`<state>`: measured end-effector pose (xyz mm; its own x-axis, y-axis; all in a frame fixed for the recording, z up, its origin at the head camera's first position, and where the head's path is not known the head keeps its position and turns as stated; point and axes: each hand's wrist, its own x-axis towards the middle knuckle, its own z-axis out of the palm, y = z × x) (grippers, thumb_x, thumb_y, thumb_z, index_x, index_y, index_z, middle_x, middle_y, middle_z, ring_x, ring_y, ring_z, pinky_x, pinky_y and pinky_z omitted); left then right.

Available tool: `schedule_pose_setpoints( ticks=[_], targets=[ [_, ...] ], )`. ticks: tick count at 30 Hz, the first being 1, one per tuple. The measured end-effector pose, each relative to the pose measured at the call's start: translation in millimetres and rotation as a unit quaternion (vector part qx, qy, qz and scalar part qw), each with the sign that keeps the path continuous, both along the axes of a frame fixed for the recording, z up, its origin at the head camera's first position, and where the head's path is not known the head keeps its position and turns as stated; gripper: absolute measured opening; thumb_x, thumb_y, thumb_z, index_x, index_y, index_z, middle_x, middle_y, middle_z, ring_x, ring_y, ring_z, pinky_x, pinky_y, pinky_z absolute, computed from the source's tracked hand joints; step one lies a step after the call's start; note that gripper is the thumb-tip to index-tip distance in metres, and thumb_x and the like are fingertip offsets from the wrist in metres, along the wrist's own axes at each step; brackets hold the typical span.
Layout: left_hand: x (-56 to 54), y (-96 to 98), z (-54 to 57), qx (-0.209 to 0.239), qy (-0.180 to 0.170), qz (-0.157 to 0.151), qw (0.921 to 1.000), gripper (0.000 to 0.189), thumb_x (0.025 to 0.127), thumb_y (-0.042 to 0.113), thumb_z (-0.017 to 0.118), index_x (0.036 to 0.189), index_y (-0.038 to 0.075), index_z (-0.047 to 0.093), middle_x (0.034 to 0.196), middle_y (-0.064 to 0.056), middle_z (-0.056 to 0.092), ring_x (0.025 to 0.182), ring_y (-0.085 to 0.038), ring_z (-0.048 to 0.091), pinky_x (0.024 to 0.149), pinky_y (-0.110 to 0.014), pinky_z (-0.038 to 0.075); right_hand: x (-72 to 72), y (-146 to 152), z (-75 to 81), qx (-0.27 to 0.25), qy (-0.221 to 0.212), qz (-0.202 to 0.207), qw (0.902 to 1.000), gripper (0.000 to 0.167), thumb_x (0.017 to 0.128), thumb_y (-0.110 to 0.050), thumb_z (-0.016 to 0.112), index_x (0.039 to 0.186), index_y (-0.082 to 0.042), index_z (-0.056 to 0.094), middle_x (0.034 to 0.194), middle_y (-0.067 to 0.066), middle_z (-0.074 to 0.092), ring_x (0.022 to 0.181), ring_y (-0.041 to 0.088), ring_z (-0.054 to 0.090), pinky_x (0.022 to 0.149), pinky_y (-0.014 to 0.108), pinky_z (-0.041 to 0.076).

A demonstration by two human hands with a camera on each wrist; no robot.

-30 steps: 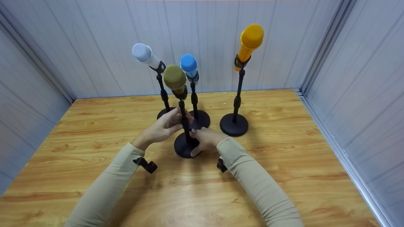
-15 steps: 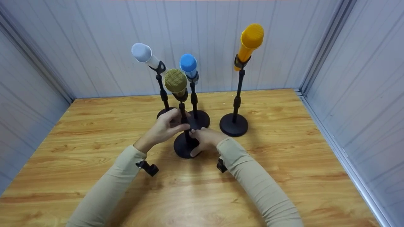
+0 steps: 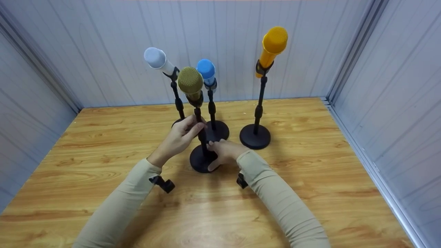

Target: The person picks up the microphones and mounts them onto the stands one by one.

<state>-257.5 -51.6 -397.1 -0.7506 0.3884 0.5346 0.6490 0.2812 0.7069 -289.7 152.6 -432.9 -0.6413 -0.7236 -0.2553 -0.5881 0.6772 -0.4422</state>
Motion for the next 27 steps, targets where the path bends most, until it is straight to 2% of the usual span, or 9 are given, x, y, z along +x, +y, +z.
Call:
schedule_pose_setpoints(
  ticks=[5,10,13,16,18,21,23,27],
  targets=[
    [2.4,1.0,8.8,0.001,-0.004,0.016,0.9999,0.023,0.108,0.029,0.052,0.11,0.012,0.067,0.097,0.0,0.073,0.072,-0.014,0.061,0.063,-0.027,0.047,-0.8,-0.4,-0.9,0.004,-0.003,-0.003,1.0,0.074,0.085,-0.044,0.082,0.141,-0.002,0.059,0.14,0.016,0.059,0.127,0.033,0.057,0.106,0.047,0.045],
    [3.4,1.2,12.2,0.007,-0.012,0.014,0.9998,0.026,0.109,0.032,0.05,0.114,0.012,0.066,0.101,-0.002,0.074,0.081,-0.014,0.066,0.067,-0.029,0.05,-1.2,-0.6,-0.8,0.009,-0.001,-0.004,1.0,0.073,0.086,-0.045,0.081,0.14,-0.002,0.059,0.139,0.016,0.059,0.125,0.033,0.058,0.105,0.047,0.045],
    [2.8,-0.7,13.1,0.01,-0.03,-0.011,0.9995,0.026,0.109,0.029,0.05,0.117,0.01,0.064,0.106,-0.003,0.073,0.092,-0.016,0.068,0.076,-0.03,0.053,-0.7,-1.6,0.1,0.009,-0.002,-0.001,1.0,0.071,0.086,-0.045,0.081,0.139,-0.002,0.06,0.138,0.016,0.06,0.124,0.032,0.059,0.105,0.047,0.046],
    [2.6,-3.8,14.3,-0.003,-0.045,-0.048,0.9978,0.021,0.105,0.016,0.057,0.124,0.005,0.059,0.112,-0.005,0.072,0.103,-0.019,0.069,0.086,-0.032,0.054,0.0,-2.9,0.8,0.008,-0.003,0.0,1.0,0.07,0.086,-0.044,0.082,0.137,-0.001,0.061,0.136,0.016,0.062,0.124,0.032,0.059,0.105,0.046,0.046],
    [2.7,-5.7,15.5,-0.016,-0.049,-0.065,0.9965,0.028,0.101,0.006,0.062,0.128,0.003,0.056,0.115,-0.008,0.071,0.107,-0.02,0.069,0.089,-0.032,0.054,0.5,-3.6,1.7,0.01,-0.001,-0.001,0.9999,0.071,0.085,-0.044,0.082,0.137,0.0,0.061,0.135,0.016,0.062,0.123,0.032,0.059,0.105,0.046,0.046],
    [2.5,-6.8,17.2,-0.039,-0.041,-0.064,0.9963,0.036,0.097,0.0,0.065,0.131,0.005,0.055,0.111,-0.007,0.072,0.1,-0.016,0.07,0.084,-0.03,0.056,1.0,-3.3,3.0,0.016,0.006,0.0,0.9999,0.069,0.085,-0.046,0.082,0.134,-0.001,0.063,0.132,0.014,0.064,0.12,0.031,0.061,0.102,0.046,0.047],
    [1.8,-6.6,18.2,-0.041,-0.034,-0.056,0.997,0.031,0.1,0.004,0.063,0.129,0.007,0.057,0.107,-0.006,0.073,0.092,-0.016,0.071,0.077,-0.029,0.056,1.4,-2.9,4.0,0.014,0.007,0.001,0.9999,0.064,0.085,-0.045,0.082,0.13,-0.003,0.066,0.128,0.012,0.066,0.116,0.03,0.063,0.1,0.045,0.049],
    [0.3,-6.0,19.6,-0.036,-0.011,-0.036,0.9986,0.021,0.107,0.016,0.054,0.124,0.008,0.062,0.103,-0.003,0.074,0.09,-0.015,0.07,0.075,-0.028,0.055,1.2,-2.9,3.9,0.009,0.007,0.007,0.9999,0.056,0.085,-0.043,0.083,0.123,-0.004,0.069,0.121,0.01,0.068,0.111,0.029,0.064,0.096,0.045,0.051]
  ],
)
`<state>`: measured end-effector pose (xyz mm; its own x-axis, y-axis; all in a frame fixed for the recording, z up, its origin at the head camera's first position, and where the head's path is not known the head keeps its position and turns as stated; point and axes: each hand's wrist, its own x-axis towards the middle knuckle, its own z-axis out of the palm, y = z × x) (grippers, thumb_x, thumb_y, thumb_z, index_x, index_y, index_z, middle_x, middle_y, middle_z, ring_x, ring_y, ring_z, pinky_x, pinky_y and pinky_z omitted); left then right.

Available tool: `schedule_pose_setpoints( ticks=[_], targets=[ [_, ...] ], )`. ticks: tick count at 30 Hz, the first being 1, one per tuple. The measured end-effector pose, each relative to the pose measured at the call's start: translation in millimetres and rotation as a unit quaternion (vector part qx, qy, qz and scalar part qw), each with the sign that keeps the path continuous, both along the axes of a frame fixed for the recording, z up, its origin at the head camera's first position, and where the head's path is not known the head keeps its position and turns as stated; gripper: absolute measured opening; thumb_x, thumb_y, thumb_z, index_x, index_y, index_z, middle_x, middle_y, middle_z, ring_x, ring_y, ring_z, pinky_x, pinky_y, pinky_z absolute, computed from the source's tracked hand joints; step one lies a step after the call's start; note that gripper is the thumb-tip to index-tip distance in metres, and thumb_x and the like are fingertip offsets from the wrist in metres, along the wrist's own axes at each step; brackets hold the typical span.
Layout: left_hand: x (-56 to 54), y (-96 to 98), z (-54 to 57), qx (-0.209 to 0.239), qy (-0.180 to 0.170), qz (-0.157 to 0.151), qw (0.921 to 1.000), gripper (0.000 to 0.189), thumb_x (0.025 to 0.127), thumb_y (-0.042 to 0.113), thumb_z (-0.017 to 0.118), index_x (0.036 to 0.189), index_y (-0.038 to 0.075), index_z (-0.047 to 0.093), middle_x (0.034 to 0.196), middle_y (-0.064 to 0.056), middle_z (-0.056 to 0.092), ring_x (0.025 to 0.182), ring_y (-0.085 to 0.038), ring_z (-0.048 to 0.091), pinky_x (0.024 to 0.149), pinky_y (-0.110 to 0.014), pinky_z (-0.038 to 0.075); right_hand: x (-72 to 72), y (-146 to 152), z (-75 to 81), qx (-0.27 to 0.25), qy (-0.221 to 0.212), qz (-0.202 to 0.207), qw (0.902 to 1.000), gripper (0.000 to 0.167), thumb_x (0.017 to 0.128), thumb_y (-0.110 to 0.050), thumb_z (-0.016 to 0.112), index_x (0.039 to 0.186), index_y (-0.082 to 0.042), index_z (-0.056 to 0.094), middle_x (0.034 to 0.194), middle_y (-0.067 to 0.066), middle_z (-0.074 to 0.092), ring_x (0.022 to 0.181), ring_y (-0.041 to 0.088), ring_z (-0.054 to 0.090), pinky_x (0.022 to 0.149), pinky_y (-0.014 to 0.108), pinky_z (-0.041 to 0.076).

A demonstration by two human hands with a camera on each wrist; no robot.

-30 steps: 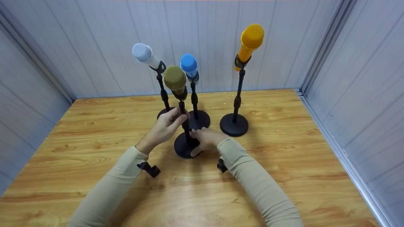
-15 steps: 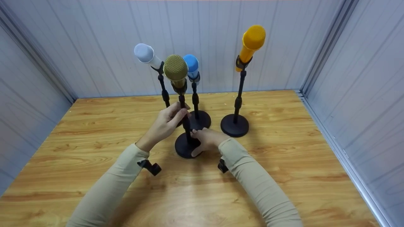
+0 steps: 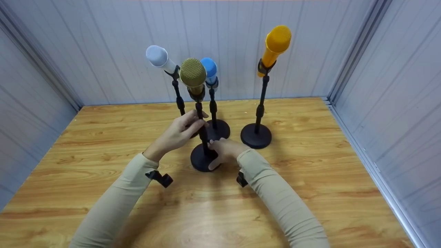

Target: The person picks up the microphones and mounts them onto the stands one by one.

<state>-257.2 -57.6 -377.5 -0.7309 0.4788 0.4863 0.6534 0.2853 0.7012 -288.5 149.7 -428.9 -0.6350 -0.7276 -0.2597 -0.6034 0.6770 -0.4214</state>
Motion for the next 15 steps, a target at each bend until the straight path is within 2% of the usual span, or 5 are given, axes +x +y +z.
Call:
schedule_pose_setpoints(
  ticks=[6,12,15],
  targets=[
    [0.2,1.3,-0.5,0.006,0.023,0.017,0.9996,0.023,0.109,0.018,0.049,0.122,0.006,0.064,0.108,-0.002,0.073,0.098,-0.007,0.067,0.082,-0.027,0.054,-0.9,-0.9,-2.0,0.01,-0.002,-0.003,0.9999,0.06,0.085,-0.042,0.082,0.128,-0.002,0.067,0.126,0.013,0.067,0.115,0.031,0.063,0.1,0.047,0.049],
    [1.3,2.1,0.2,0.018,0.022,0.026,0.9992,0.023,0.11,0.022,0.048,0.12,0.009,0.065,0.106,0.0,0.072,0.09,-0.01,0.066,0.075,-0.029,0.052,-1.8,-2.1,-0.9,0.011,0.0,0.001,0.9999,0.056,0.085,-0.043,0.083,0.123,-0.004,0.069,0.119,0.01,0.07,0.109,0.029,0.065,0.095,0.046,0.051],
    [1.1,3.1,1.9,0.02,0.029,0.028,0.999,0.024,0.11,0.023,0.048,0.119,0.009,0.065,0.104,0.001,0.072,0.087,-0.011,0.065,0.073,-0.029,0.051,-1.7,-1.5,0.1,0.012,0.002,-0.004,0.9999,0.059,0.085,-0.044,0.082,0.125,-0.003,0.068,0.12,0.011,0.069,0.109,0.029,0.065,0.096,0.046,0.051]
  ],
)
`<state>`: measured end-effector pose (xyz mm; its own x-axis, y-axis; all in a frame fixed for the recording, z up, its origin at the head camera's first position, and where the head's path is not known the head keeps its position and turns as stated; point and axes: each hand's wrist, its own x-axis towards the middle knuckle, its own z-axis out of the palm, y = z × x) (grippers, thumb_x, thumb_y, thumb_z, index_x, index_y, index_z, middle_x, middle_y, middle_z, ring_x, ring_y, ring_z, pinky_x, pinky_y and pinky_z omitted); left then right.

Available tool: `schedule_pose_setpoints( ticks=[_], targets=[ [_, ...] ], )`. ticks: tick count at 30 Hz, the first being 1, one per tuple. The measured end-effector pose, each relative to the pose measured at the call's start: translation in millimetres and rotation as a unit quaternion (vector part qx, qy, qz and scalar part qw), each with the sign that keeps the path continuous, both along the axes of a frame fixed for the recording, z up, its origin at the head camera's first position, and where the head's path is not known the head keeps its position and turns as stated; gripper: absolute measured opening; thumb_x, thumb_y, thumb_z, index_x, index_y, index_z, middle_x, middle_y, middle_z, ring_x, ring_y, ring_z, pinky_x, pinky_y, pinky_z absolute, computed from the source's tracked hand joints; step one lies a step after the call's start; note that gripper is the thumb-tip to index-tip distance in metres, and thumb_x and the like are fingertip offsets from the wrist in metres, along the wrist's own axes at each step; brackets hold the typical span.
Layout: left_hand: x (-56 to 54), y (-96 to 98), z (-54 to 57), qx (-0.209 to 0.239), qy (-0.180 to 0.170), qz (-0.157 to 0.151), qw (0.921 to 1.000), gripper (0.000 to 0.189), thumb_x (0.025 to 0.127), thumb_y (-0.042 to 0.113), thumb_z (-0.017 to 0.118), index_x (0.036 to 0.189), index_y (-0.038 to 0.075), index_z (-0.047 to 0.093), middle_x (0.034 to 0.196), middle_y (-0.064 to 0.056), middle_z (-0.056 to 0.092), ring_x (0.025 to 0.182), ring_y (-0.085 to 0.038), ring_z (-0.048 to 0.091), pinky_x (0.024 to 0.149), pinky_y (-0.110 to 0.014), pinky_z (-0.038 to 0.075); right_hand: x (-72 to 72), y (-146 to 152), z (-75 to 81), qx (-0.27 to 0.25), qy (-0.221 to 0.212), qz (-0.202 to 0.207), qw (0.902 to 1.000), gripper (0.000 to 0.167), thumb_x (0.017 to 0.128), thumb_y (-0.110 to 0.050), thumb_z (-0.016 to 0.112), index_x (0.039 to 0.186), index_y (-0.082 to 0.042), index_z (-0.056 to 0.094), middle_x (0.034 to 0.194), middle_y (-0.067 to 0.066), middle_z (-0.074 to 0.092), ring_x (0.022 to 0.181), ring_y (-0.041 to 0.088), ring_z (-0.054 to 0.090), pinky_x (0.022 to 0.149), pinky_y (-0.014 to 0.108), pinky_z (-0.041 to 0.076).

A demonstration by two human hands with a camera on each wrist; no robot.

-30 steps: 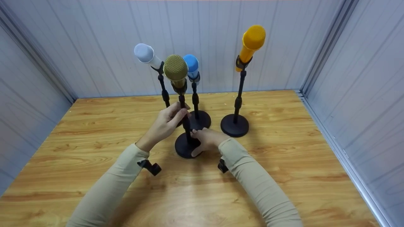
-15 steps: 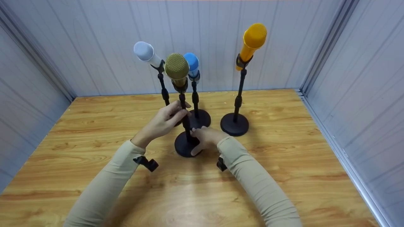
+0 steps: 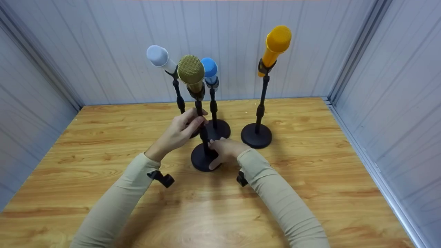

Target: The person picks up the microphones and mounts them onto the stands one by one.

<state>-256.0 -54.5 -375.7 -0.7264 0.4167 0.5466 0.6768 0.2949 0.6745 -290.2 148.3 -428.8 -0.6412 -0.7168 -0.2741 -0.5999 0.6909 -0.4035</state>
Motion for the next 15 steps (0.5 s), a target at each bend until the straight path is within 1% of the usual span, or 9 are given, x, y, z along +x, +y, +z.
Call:
schedule_pose_setpoints(
  ticks=[2,6,9,12,15],
  targets=[
    [-0.2,-0.1,0.6,0.001,0.002,0.002,1.0,0.024,0.11,0.023,0.048,0.118,0.008,0.065,0.103,0.001,0.071,0.088,-0.011,0.065,0.074,-0.029,0.052,-0.3,-0.3,0.0,0.001,0.003,-0.001,1.0,0.061,0.085,-0.044,0.082,0.128,-0.003,0.067,0.123,0.012,0.068,0.112,0.03,0.065,0.097,0.046,0.05],
    [0.0,-1.4,0.9,0.012,-0.007,0.002,0.9999,0.022,0.109,0.021,0.049,0.117,0.007,0.065,0.104,-0.002,0.072,0.095,-0.011,0.067,0.079,-0.029,0.054,-0.2,-2.7,0.1,0.004,0.006,0.007,1.0,0.063,0.086,-0.044,0.081,0.131,-0.003,0.066,0.128,0.015,0.066,0.116,0.032,0.063,0.1,0.047,0.049],
    [-0.3,-2.3,1.1,0.014,-0.01,0.002,0.9999,0.021,0.109,0.021,0.049,0.117,0.009,0.065,0.105,-0.003,0.071,0.095,-0.013,0.067,0.079,-0.029,0.054,0.3,-4.5,0.7,0.011,0.003,0.007,0.9999,0.064,0.087,-0.043,0.081,0.133,-0.002,0.064,0.13,0.016,0.065,0.118,0.033,0.062,0.101,0.048,0.048],
    [-1.2,-2.5,1.7,0.017,-0.011,0.002,0.9998,0.022,0.109,0.022,0.049,0.117,0.009,0.065,0.105,-0.001,0.071,0.093,-0.014,0.067,0.077,-0.03,0.054,0.8,-5.4,1.3,0.017,-0.005,-0.002,0.9998,0.069,0.088,-0.043,0.08,0.139,-0.001,0.06,0.136,0.017,0.061,0.123,0.034,0.059,0.103,0.048,0.047],
    [-0.8,-2.8,4.3,0.033,-0.016,-0.001,0.9993,0.021,0.109,0.022,0.049,0.115,0.009,0.064,0.105,-0.003,0.07,0.096,-0.013,0.067,0.079,-0.03,0.055,1.1,-6.2,1.1,0.019,-0.007,-0.005,0.9998,0.075,0.088,-0.045,0.079,0.143,-0.001,0.056,0.142,0.018,0.057,0.128,0.035,0.055,0.106,0.049,0.045]
  ],
)
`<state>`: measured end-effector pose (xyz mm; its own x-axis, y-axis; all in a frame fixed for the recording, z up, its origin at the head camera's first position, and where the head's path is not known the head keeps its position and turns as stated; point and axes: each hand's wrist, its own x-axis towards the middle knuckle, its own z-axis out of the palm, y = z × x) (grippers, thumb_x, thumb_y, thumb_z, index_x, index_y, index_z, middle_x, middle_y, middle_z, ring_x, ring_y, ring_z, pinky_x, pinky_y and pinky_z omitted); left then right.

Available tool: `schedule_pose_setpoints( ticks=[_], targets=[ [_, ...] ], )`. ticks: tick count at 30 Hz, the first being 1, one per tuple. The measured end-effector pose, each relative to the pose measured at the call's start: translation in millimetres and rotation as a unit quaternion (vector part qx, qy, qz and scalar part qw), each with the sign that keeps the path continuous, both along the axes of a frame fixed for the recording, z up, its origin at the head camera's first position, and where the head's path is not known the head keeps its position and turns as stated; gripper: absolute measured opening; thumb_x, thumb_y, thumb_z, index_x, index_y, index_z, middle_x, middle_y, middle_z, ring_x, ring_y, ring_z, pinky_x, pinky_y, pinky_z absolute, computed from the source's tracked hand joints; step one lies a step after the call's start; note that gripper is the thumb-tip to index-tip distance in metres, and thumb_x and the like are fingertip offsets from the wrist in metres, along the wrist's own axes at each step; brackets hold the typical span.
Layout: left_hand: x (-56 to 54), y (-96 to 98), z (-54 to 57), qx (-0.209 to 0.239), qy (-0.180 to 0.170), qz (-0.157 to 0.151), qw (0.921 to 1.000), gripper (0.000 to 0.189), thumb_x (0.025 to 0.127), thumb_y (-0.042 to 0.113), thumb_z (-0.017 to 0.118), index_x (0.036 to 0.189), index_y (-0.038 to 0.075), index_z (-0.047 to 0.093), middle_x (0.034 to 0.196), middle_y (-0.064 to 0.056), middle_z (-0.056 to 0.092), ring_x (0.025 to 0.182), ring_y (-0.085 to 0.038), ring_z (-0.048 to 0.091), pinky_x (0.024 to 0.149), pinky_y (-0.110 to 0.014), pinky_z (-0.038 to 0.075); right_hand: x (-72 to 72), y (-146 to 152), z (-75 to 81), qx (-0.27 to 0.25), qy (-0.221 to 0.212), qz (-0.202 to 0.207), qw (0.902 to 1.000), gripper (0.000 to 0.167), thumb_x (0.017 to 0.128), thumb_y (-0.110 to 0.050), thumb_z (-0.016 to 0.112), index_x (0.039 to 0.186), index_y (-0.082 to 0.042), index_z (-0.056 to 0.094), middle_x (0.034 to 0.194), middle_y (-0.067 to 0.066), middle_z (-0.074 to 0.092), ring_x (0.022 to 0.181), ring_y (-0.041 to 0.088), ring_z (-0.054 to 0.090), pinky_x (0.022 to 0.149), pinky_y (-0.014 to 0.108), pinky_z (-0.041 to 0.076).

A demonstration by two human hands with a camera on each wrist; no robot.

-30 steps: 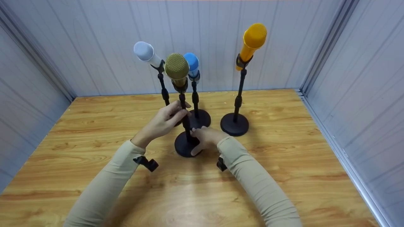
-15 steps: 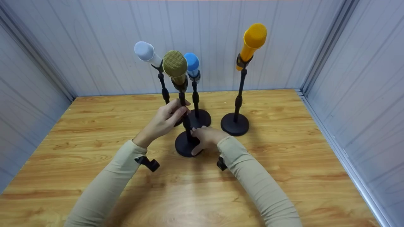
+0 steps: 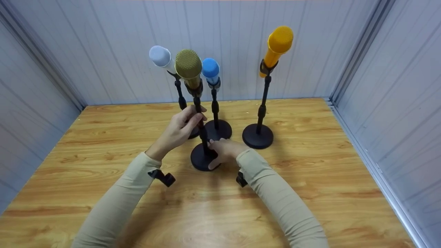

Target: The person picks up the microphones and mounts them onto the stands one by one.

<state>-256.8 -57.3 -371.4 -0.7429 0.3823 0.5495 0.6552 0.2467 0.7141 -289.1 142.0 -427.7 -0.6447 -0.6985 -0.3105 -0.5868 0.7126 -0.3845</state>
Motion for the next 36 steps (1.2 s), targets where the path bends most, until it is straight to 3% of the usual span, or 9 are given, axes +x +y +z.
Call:
schedule_pose_setpoints(
  ticks=[6,10,12,17,25,29,36],
  targets=[
    [2.3,1.2,2.0,0.019,-0.01,-0.005,0.9998,0.021,0.109,0.023,0.049,0.116,0.009,0.064,0.106,-0.004,0.069,0.101,-0.011,0.065,0.085,-0.031,0.056,0.9,2.4,-3.2,-0.017,0.015,0.005,0.9997,0.074,0.088,-0.046,0.079,0.143,-0.002,0.056,0.141,0.018,0.057,0.128,0.035,0.055,0.107,0.048,0.044],
    [3.5,1.2,1.9,0.021,-0.011,-0.006,0.9997,0.02,0.109,0.022,0.05,0.114,0.008,0.064,0.105,-0.005,0.07,0.099,-0.012,0.065,0.084,-0.031,0.056,0.8,8.6,-5.5,-0.106,0.009,0.003,0.9943,0.062,0.093,-0.042,0.075,0.141,-0.007,0.059,0.138,0.013,0.061,0.126,0.029,0.058,0.105,0.048,0.046],
    [3.9,1.9,2.7,0.023,-0.006,-0.004,0.9997,0.02,0.108,0.022,0.051,0.115,0.008,0.064,0.103,-0.003,0.07,0.095,-0.012,0.065,0.08,-0.031,0.057,0.9,13.7,-5.8,-0.182,-0.004,-0.016,0.9832,0.054,0.095,-0.039,0.073,0.141,-0.013,0.06,0.133,0.007,0.065,0.123,0.025,0.061,0.103,0.048,0.047],
    [4.3,2.6,4.8,0.033,0.01,-0.003,0.9994,0.018,0.107,0.019,0.054,0.117,0.007,0.064,0.101,0.0,0.07,0.091,-0.013,0.065,0.075,-0.032,0.055,3.5,23.9,-3.5,-0.344,-0.018,-0.058,0.937,0.049,0.099,-0.036,0.068,0.145,-0.024,0.056,0.128,-0.003,0.068,0.117,0.019,0.065,0.098,0.045,0.052],
    [3.2,2.9,5.7,0.028,0.03,0.003,0.9991,0.017,0.106,0.018,0.056,0.116,0.007,0.064,0.1,0.0,0.07,0.094,-0.016,0.066,0.079,-0.03,0.053,11.8,18.9,-2.7,-0.455,-0.089,-0.097,0.8809,0.048,0.102,-0.021,0.064,0.148,-0.013,0.053,0.137,0.008,0.063,0.122,0.022,0.062,0.097,0.036,0.053],
    [2.4,4.1,6.4,0.025,0.033,0.009,0.9991,0.015,0.106,0.016,0.057,0.114,0.007,0.066,0.101,0.0,0.07,0.094,-0.011,0.066,0.08,-0.03,0.053,14.8,13.0,-2.6,-0.475,-0.104,-0.112,0.8664,0.048,0.102,-0.022,0.065,0.146,-0.009,0.055,0.137,0.009,0.063,0.119,0.024,0.064,0.097,0.037,0.053],
    [1.1,5.3,7.6,0.019,0.033,0.005,0.9993,0.015,0.106,0.015,0.056,0.114,0.006,0.065,0.101,-0.001,0.069,0.093,-0.01,0.064,0.081,-0.032,0.052,17.5,5.7,2.5,-0.475,-0.106,-0.145,0.8614,0.041,0.097,-0.025,0.073,0.134,-0.012,0.063,0.128,0.01,0.066,0.116,0.025,0.064,0.096,0.04,0.053]
  ],
)
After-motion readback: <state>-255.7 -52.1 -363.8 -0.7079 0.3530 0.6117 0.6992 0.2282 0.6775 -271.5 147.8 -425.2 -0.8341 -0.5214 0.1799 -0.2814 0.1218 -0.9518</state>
